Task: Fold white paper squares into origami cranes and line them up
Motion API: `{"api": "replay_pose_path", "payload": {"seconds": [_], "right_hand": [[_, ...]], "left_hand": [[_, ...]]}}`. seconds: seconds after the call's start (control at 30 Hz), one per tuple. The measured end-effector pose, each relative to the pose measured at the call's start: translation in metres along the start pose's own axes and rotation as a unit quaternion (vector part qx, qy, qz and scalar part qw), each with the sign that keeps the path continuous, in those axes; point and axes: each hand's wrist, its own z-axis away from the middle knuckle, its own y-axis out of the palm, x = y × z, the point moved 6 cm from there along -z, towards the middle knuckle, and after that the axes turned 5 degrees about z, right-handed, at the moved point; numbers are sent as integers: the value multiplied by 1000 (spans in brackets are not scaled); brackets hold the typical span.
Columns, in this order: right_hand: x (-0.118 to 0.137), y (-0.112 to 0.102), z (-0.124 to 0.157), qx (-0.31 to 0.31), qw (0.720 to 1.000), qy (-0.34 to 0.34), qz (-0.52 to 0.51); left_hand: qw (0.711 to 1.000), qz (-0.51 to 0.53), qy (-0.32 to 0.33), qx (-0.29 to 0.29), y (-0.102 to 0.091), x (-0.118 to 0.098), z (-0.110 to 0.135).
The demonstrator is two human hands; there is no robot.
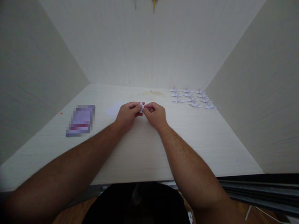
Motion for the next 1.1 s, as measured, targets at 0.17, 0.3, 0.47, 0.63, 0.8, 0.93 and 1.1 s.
{"api": "replay_pose_path", "payload": {"seconds": [0.17, 0.3, 0.47, 0.63, 0.8, 0.93, 1.1], "right_hand": [[0, 1, 0, 9, 1000, 2, -8], [2, 1, 0, 8, 1000, -2, -2], [1, -2, -1, -3, 1000, 8, -6], [-1, -1, -2, 2, 999, 18, -31], [2, 4, 0, 37, 999, 7, -33], [6, 3, 2, 33, 999, 0, 3], [3, 3, 1, 31, 999, 1, 15]], "left_hand": [[1000, -19, 10, 13, 2, -3, 2], [998, -58, 21, 14, 1, -7, 3], [1000, -23, 9, 14, 1, -3, 1], [1000, -7, 20, 8, 0, -4, 1], [1000, 18, 6, 0, 0, -6, 3], [1000, 19, -7, 0, 0, -5, 3], [1000, 7, -2, 18, 2, -3, 2]]}}
